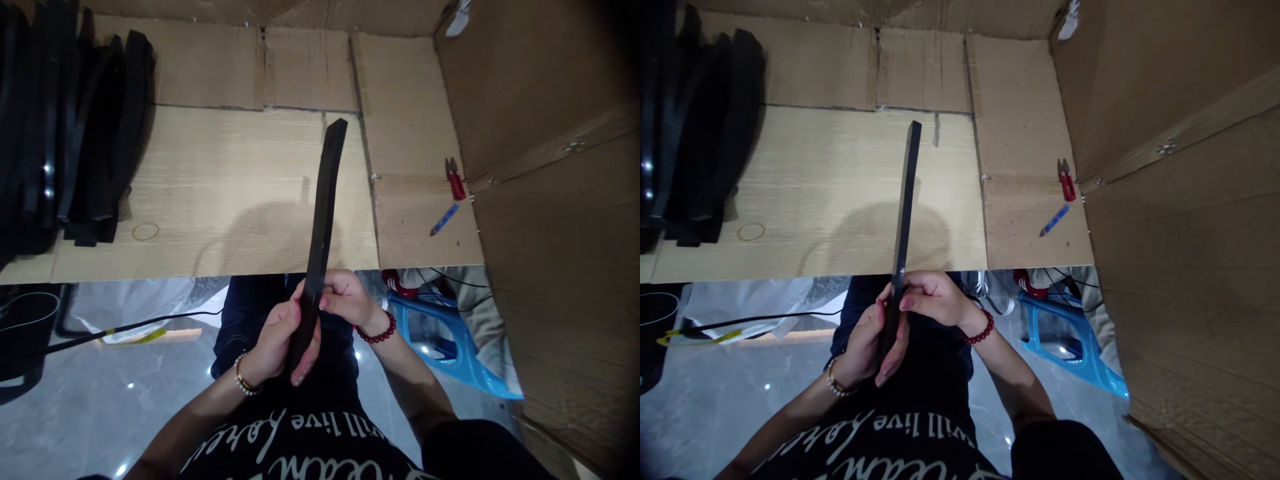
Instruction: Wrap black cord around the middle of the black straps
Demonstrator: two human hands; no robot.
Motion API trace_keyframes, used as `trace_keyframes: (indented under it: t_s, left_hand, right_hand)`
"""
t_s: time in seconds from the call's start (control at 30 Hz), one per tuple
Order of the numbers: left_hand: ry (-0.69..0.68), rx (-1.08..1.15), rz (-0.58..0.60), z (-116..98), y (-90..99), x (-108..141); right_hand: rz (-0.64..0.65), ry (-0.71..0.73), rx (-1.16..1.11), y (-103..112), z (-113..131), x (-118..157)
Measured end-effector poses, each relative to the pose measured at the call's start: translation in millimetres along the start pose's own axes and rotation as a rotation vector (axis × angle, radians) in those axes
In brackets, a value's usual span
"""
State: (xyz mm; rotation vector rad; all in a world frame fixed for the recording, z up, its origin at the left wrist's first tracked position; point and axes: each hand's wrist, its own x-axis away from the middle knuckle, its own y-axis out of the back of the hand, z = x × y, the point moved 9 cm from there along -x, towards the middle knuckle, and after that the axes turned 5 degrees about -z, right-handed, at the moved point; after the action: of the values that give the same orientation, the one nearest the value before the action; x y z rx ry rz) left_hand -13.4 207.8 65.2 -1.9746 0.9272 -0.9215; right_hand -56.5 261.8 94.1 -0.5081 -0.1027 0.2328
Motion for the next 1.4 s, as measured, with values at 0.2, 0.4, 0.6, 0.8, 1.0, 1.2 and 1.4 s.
trace_keyframes:
  t_s: [0.2, 0.4, 0.6, 0.8, 1.0, 1.2, 1.4]
  left_hand:
    - [-0.067, -0.328, -0.110, -22.9, 7.1, 5.8]
    - [-0.247, -0.820, -0.570, -66.2, 16.1, 27.8]
    - [-0.356, -0.695, -0.595, -67.9, 10.4, 26.4]
    - [-0.311, -0.499, -0.559, -64.4, 9.3, 22.9]
    - [-0.283, -0.361, -0.428, -61.4, 3.7, 14.0]
    - [-0.275, -0.236, -0.361, -53.6, 4.3, 5.0]
    - [-0.117, -0.063, -0.195, -29.0, 7.0, -9.9]
  right_hand:
    - [-0.198, -0.094, 0.044, 10.3, -8.4, 0.1]
    - [-0.390, -0.176, 0.237, 18.5, 0.7, 3.1]
    - [-0.320, -0.145, 0.201, 7.4, 13.5, 0.5]
    - [-0.238, -0.114, 0.089, 3.5, 13.9, 2.4]
    - [-0.121, -0.046, 0.029, -1.5, 17.9, -0.6]
    - [-0.086, -0.117, -0.036, -0.1, 0.1, -0.8]
    - [-0.113, -0.118, 0.020, 8.7, 3.2, -4.8]
